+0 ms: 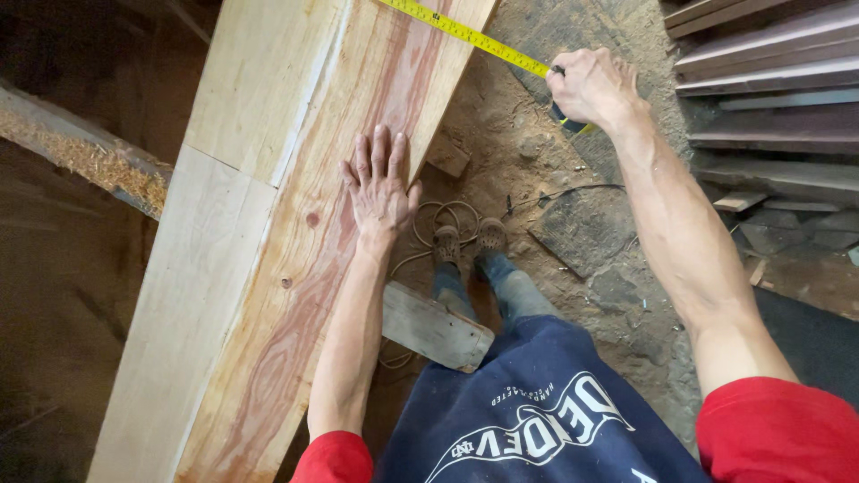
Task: The person measures a large wooden plank with a tape measure, marks measurements with a pencil, uses a try square to draw straight lines, and prepares a circular saw for cutting.
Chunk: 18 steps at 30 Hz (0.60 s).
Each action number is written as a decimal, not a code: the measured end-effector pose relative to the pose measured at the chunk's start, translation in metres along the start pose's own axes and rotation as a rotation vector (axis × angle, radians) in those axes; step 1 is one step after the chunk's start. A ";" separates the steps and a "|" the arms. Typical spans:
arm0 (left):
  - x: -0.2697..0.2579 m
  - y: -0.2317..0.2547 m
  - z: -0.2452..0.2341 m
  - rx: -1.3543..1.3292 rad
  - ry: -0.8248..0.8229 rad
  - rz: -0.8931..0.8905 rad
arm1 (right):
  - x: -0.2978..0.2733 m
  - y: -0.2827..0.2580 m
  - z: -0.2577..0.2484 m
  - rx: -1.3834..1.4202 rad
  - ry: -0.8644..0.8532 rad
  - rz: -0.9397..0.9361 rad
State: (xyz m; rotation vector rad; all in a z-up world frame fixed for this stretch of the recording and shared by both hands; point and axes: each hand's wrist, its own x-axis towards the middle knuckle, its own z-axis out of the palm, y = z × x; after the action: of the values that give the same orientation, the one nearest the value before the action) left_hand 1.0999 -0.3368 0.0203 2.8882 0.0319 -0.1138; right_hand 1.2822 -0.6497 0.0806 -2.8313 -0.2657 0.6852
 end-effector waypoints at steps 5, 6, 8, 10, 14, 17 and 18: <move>-0.001 -0.001 0.002 -0.014 0.018 -0.005 | 0.001 -0.003 0.016 0.279 -0.153 0.004; 0.000 0.000 0.002 -0.019 0.027 -0.003 | -0.001 -0.004 0.022 0.327 -0.132 -0.004; -0.001 0.000 0.002 -0.027 0.048 -0.002 | -0.012 -0.009 0.041 0.426 -0.119 -0.043; -0.002 0.001 0.004 -0.030 0.065 -0.019 | -0.024 -0.014 0.059 0.508 -0.134 -0.083; -0.003 0.004 0.007 -0.047 0.074 -0.045 | -0.035 -0.019 0.072 0.589 -0.109 -0.115; -0.003 0.007 0.008 -0.030 0.080 -0.074 | -0.024 -0.018 0.058 0.605 -0.144 -0.031; -0.002 0.007 0.008 -0.036 0.071 -0.077 | -0.019 -0.017 0.050 0.635 -0.163 0.035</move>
State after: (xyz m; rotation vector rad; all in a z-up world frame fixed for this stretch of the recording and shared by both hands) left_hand 1.0979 -0.3455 0.0145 2.8545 0.1562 -0.0247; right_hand 1.2402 -0.6293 0.0495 -2.1851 -0.0125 0.8325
